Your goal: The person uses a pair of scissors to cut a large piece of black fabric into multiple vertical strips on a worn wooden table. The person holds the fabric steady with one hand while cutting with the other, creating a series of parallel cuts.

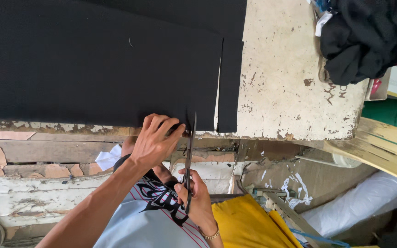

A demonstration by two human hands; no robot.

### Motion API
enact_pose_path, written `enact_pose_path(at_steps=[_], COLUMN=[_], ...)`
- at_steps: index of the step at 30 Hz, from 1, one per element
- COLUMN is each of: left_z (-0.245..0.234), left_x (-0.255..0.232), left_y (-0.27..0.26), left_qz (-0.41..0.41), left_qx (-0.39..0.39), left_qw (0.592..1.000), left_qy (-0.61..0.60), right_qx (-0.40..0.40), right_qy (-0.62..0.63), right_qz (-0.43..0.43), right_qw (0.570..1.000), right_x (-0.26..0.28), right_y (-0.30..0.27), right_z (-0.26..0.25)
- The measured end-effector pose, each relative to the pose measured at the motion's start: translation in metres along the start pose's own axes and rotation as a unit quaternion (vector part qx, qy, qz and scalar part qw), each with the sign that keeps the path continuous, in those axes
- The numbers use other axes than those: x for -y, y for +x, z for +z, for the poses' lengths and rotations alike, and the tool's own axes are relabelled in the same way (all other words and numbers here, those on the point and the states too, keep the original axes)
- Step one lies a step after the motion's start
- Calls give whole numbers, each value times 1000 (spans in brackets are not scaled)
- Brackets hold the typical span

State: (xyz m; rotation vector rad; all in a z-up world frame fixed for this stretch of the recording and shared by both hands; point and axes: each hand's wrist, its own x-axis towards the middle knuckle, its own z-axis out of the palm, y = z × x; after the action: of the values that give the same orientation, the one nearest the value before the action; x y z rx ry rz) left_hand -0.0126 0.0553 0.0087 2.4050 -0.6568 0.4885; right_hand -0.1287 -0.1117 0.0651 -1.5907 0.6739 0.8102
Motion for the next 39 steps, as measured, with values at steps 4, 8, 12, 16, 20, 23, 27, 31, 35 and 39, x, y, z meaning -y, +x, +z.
enact_pose_path(at_steps=[4,8,12,16,20,23,27,31,35,39], left_z=[5,6,6,6,6,7,5,7,8,9], left_x=[5,7,9,9,9,11,10,10,12,12], left_y=[-1,1,0,0,0,-2,1,0,-1,-2], left_qz=[14,25,30,35,38,38,41,39,42,45], left_qx=[6,2,7,9,4,8,8,6,7,8], left_qw=[1000,1000,999,999,999,999,999,999,999,999], left_qy=[-5,1,-5,-6,-5,-8,-17,-17,-10,-6], right_qx=[-8,-14,-26,-31,-39,-39,-45,-42,-39,-37], right_qy=[-29,-42,-18,-37,-39,-36,-27,-17,-27,-4], right_qz=[11,14,7,-5,3,2,-7,-9,-7,-17], right_qw=[999,999,999,999,998,999,999,999,999,999], right_x=[11,16,10,12,11,10,3,2,6,1], right_y=[0,1,3,1,1,2,4,4,5,7], right_z=[2,3,3,1,3,4,3,1,2,2])
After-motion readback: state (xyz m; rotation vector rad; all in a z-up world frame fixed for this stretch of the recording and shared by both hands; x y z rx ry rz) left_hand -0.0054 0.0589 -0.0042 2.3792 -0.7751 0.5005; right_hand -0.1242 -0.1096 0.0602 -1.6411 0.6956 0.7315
